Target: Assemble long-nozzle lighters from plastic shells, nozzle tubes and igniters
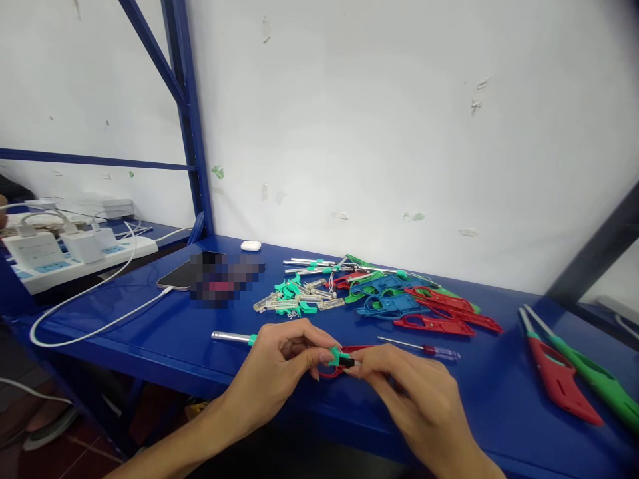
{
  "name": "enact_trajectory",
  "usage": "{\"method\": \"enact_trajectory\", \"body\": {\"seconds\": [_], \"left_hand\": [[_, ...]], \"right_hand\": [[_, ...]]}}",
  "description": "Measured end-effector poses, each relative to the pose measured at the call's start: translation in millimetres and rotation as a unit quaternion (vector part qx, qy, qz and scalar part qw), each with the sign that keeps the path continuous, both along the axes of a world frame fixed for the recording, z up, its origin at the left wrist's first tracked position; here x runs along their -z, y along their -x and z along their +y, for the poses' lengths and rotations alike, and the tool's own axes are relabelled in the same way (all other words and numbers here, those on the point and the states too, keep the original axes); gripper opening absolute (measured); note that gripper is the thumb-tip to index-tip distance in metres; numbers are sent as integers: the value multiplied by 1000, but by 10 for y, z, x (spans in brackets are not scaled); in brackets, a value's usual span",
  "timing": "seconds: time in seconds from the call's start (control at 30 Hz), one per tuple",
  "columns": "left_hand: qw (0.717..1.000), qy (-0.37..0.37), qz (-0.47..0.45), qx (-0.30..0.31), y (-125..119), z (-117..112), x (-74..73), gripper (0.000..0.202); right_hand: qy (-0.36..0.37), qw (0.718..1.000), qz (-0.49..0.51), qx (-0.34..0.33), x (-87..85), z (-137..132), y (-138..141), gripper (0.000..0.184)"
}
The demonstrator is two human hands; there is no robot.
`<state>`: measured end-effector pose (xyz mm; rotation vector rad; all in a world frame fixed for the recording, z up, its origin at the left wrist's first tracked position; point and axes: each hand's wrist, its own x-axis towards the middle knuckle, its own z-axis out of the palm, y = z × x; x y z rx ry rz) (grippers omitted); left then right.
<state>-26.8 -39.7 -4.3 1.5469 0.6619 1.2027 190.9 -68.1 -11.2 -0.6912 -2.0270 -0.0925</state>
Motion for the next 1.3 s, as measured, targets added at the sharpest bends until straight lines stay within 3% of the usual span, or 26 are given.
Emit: {"method": "enact_trajectory", "body": {"seconds": [0.17,0.3,0.6,0.97,1.3], "left_hand": [[1000,-22,15,7,1,10,39,8],[995,-64,65,-39,12,40,74,11],[976,-146,139,-87,3,47,92,15],[960,-190,175,-105,18,59,169,12],[940,-227,217,-134,16,38,119,13]], "right_hand": [[-6,999,-19,29,24,19,-23,21],[9,997,-18,76,35,26,-10,16],[33,994,-60,82,77,49,-42,26],[87,989,-77,93,49,20,6,18],[85,987,-95,93,53,36,-5,17]]}}
